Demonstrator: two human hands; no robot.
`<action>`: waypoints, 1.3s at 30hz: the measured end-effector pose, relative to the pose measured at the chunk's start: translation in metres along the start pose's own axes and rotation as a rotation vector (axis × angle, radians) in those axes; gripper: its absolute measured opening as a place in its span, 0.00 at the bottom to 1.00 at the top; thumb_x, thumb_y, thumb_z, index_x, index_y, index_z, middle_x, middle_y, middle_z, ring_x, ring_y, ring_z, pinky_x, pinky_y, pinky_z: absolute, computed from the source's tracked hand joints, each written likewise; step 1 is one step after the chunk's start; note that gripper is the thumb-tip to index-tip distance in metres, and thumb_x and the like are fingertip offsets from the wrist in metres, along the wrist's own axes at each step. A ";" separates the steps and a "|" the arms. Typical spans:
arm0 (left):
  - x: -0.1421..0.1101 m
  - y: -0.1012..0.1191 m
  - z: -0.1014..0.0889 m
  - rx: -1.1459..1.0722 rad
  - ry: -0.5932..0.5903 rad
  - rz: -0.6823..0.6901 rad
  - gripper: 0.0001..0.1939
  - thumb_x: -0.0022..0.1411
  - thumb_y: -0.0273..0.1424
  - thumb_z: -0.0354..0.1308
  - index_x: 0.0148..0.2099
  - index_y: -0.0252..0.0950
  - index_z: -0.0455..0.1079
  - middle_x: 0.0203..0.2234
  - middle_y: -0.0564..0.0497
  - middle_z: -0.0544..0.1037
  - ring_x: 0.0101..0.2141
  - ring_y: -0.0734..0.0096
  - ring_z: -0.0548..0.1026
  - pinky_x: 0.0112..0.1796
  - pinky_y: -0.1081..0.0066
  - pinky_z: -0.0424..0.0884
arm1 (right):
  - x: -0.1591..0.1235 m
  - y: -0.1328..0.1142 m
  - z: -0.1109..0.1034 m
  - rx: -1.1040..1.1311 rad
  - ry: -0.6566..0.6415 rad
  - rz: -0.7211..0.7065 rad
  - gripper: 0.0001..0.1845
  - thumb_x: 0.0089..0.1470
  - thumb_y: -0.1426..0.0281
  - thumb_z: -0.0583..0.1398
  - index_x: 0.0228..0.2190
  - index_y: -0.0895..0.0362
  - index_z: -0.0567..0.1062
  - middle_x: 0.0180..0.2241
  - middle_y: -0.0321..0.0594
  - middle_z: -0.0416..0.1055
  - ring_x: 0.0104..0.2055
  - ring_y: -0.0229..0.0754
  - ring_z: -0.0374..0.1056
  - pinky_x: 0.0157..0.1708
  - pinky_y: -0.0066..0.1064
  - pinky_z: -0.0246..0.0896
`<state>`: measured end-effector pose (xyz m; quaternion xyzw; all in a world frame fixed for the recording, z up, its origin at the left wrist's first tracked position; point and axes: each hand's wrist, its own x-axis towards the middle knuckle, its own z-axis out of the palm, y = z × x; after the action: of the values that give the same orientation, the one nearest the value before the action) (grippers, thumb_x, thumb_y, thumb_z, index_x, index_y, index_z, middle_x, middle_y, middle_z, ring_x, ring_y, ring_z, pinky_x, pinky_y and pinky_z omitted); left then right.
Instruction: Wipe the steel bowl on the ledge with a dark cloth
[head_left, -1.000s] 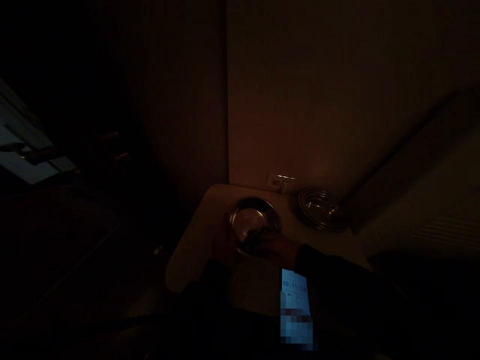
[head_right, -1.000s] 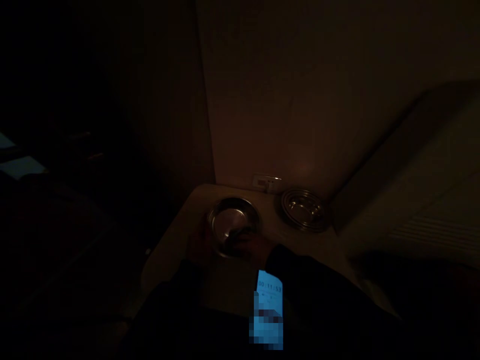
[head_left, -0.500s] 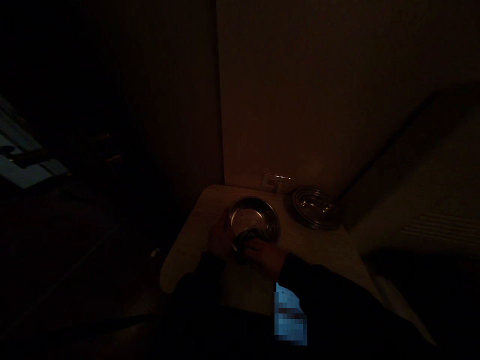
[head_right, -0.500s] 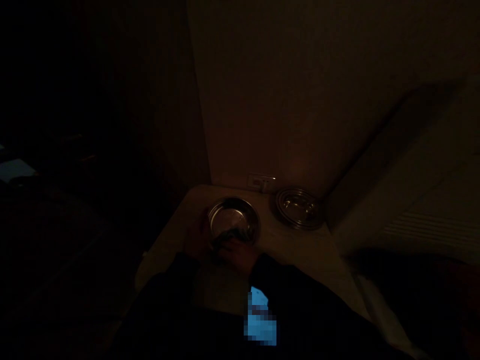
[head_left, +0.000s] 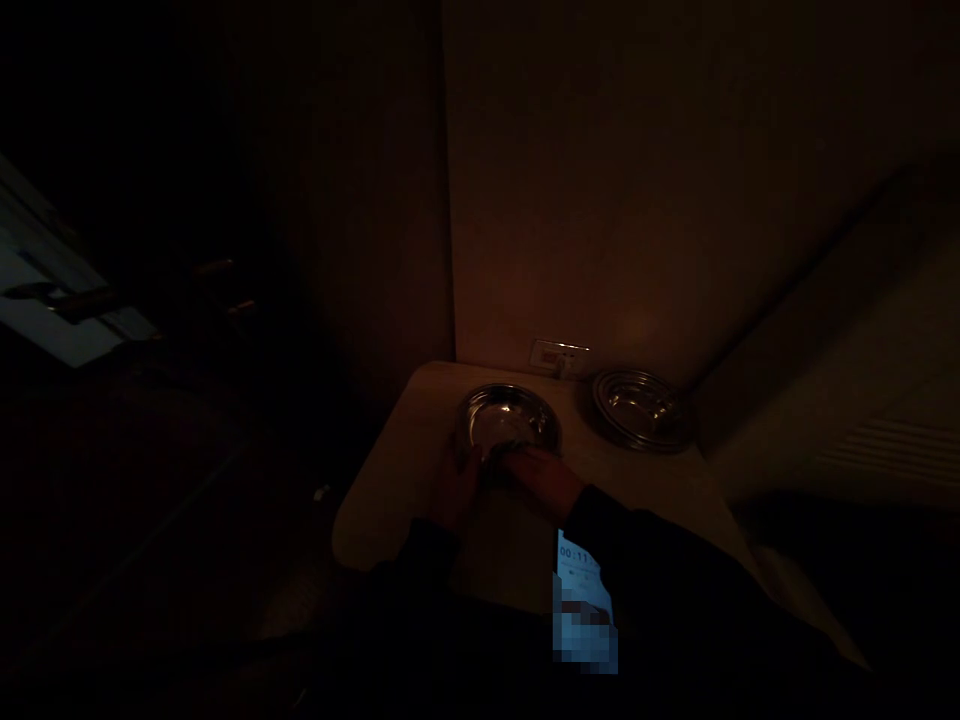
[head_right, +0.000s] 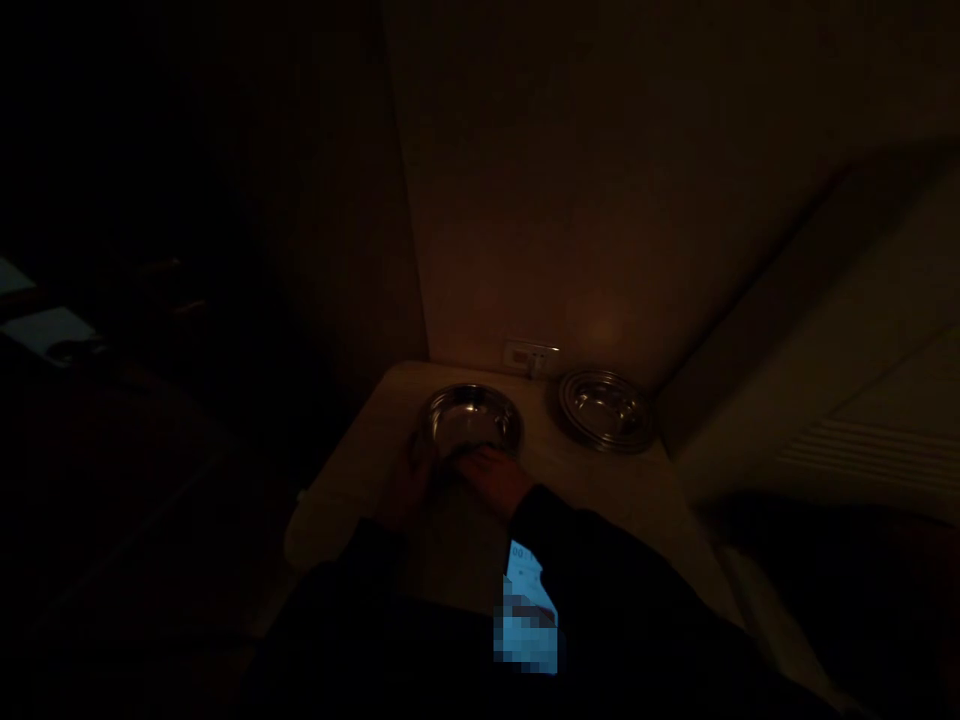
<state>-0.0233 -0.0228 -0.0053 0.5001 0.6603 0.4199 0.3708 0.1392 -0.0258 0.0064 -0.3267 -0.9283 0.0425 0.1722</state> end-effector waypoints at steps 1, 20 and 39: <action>-0.003 0.000 0.001 -0.007 0.005 0.015 0.26 0.60 0.36 0.48 0.58 0.29 0.56 0.54 0.39 0.65 0.53 0.61 0.64 0.51 0.65 0.61 | 0.004 -0.003 0.001 0.018 0.009 0.005 0.16 0.54 0.77 0.51 0.45 0.61 0.68 0.43 0.48 0.70 0.44 0.44 0.64 0.45 0.36 0.62; -0.004 0.017 -0.007 0.257 -0.012 0.257 0.26 0.62 0.32 0.43 0.62 0.34 0.52 0.49 0.42 0.70 0.45 0.59 0.72 0.44 0.65 0.67 | -0.029 0.034 -0.019 -0.043 -0.172 -0.029 0.12 0.56 0.71 0.52 0.38 0.58 0.73 0.41 0.47 0.72 0.44 0.46 0.66 0.44 0.42 0.61; 0.004 0.024 -0.011 0.415 0.024 0.314 0.26 0.63 0.34 0.40 0.62 0.34 0.52 0.37 0.43 0.78 0.33 0.62 0.76 0.36 0.68 0.69 | -0.004 0.009 0.003 0.285 -0.118 0.093 0.17 0.54 0.76 0.53 0.45 0.58 0.71 0.46 0.45 0.70 0.49 0.43 0.63 0.49 0.36 0.58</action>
<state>-0.0256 -0.0171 0.0204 0.6567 0.6510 0.3339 0.1828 0.1467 -0.0212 0.0004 -0.3384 -0.9053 0.2010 0.1597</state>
